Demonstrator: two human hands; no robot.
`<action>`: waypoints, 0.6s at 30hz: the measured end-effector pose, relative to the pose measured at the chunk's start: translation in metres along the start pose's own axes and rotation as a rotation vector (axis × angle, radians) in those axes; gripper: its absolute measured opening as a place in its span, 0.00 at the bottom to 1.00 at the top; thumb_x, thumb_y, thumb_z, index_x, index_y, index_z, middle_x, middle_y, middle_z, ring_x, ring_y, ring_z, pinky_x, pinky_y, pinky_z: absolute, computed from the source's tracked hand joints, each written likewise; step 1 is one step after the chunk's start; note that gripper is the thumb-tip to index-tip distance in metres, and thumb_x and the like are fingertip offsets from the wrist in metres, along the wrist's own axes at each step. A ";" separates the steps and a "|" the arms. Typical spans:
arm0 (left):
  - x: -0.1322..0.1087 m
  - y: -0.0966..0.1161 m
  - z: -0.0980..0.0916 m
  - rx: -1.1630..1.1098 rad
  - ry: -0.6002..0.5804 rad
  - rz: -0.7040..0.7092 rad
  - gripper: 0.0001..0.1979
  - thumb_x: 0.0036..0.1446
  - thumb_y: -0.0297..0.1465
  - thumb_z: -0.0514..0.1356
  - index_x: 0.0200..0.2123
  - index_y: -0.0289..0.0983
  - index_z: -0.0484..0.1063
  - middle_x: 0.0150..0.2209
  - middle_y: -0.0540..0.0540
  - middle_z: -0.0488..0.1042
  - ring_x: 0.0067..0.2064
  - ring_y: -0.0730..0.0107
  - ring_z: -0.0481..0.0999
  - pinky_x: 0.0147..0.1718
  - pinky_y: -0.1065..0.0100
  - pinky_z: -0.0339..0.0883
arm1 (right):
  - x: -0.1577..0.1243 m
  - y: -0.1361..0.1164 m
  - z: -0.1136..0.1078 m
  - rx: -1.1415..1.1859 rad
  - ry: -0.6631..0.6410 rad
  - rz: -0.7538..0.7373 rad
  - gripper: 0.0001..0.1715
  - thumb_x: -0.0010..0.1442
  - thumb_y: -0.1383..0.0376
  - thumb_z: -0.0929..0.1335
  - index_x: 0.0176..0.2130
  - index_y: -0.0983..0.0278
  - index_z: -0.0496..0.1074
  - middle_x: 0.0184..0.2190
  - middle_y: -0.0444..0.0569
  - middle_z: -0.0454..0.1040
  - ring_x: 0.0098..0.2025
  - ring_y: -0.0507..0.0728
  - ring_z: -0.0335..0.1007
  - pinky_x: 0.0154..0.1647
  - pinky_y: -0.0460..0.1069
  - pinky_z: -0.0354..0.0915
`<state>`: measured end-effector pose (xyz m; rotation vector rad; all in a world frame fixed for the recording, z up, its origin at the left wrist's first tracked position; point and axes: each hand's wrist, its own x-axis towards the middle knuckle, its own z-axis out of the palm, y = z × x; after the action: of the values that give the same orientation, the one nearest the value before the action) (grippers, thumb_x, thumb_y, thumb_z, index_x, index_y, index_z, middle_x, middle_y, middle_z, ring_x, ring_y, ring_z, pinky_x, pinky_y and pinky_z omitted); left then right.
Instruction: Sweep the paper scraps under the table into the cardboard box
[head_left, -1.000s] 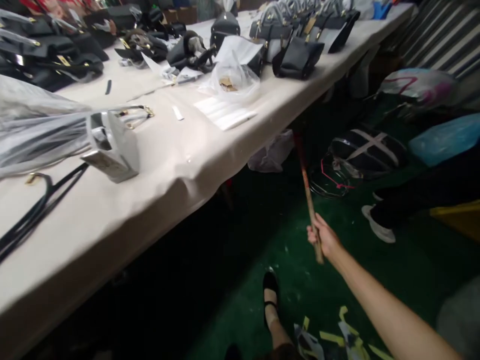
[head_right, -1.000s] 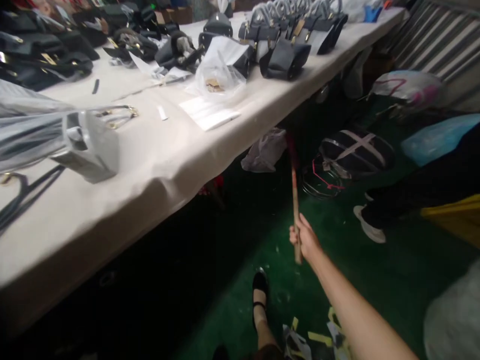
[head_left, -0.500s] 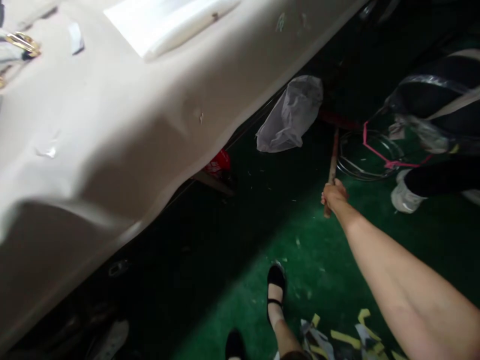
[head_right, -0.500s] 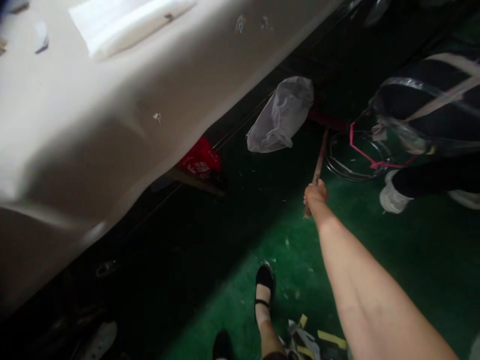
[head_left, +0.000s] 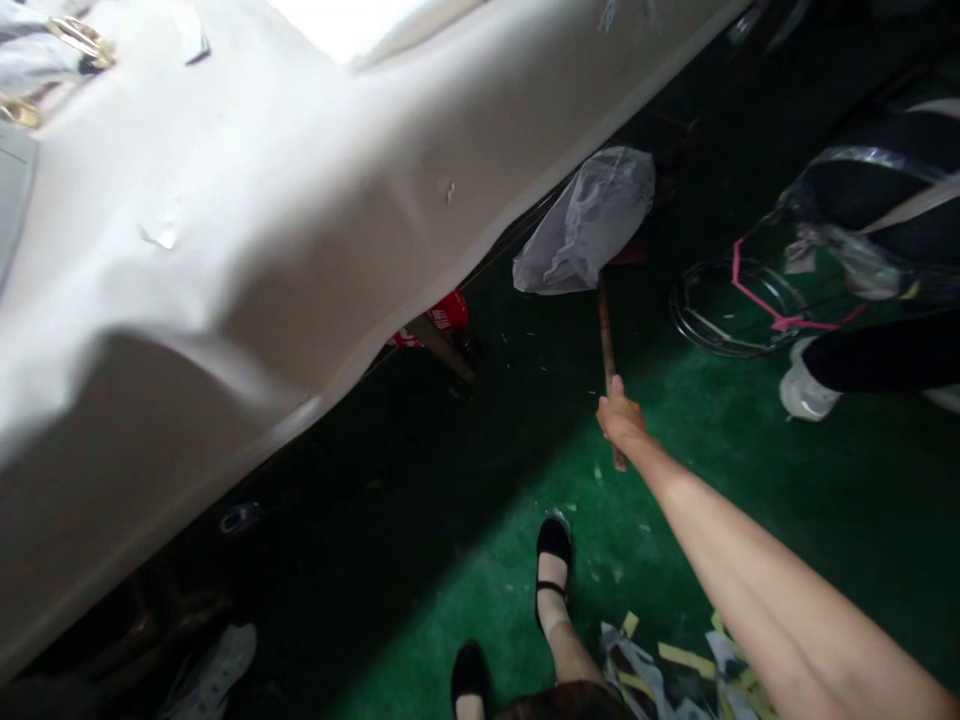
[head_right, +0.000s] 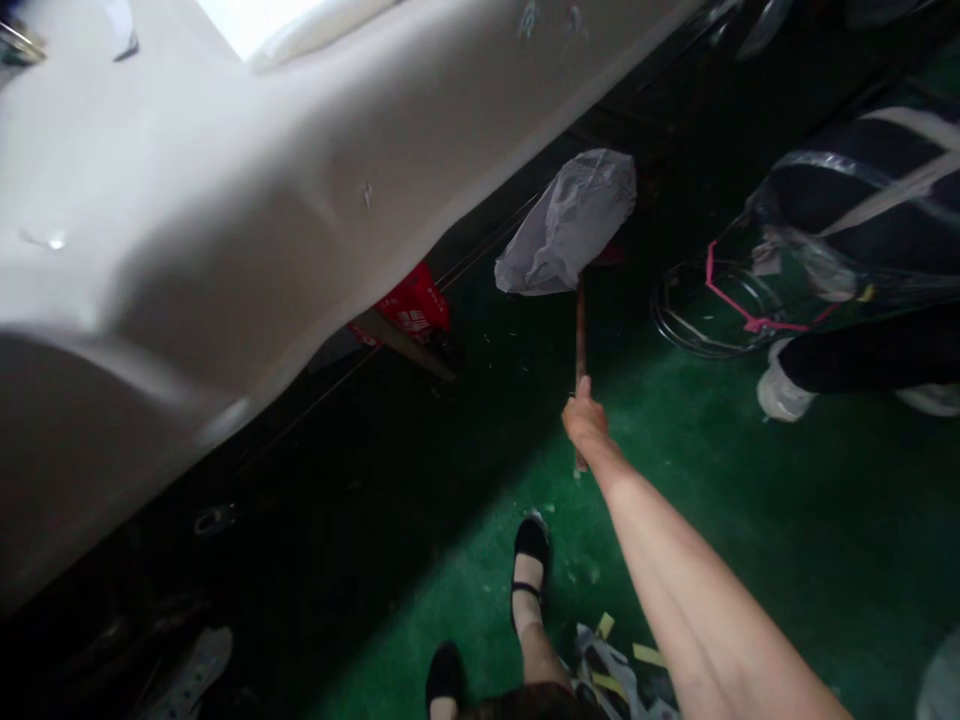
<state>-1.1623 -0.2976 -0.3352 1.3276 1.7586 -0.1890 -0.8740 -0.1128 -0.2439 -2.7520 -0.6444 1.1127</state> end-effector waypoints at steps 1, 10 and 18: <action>0.000 0.016 0.012 0.007 -0.061 0.031 0.16 0.54 0.45 0.60 0.47 0.62 0.75 0.45 0.61 0.80 0.58 0.48 0.73 0.42 0.58 0.77 | -0.009 -0.003 0.012 -0.018 -0.015 -0.030 0.38 0.68 0.60 0.58 0.71 0.60 0.39 0.45 0.59 0.74 0.36 0.60 0.76 0.37 0.53 0.72; -0.021 -0.069 -0.064 0.052 -0.055 -0.004 0.20 0.68 0.49 0.46 0.50 0.52 0.74 0.50 0.49 0.77 0.56 0.51 0.73 0.46 0.54 0.74 | -0.108 0.060 0.070 -0.179 -0.089 -0.144 0.36 0.69 0.60 0.54 0.71 0.61 0.37 0.42 0.61 0.77 0.44 0.65 0.77 0.47 0.57 0.68; -0.148 -0.251 -0.232 0.149 -0.009 -0.116 0.15 0.64 0.40 0.59 0.50 0.39 0.72 0.51 0.44 0.74 0.51 0.59 0.75 0.48 0.58 0.73 | -0.322 0.277 0.110 -0.152 -0.123 -0.090 0.39 0.60 0.57 0.56 0.69 0.59 0.53 0.22 0.54 0.75 0.31 0.70 0.78 0.38 0.62 0.72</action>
<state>-1.4965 -0.3671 -0.1864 1.3275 1.8451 -0.3972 -1.0605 -0.5062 -0.1870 -2.7611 -0.8943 1.2709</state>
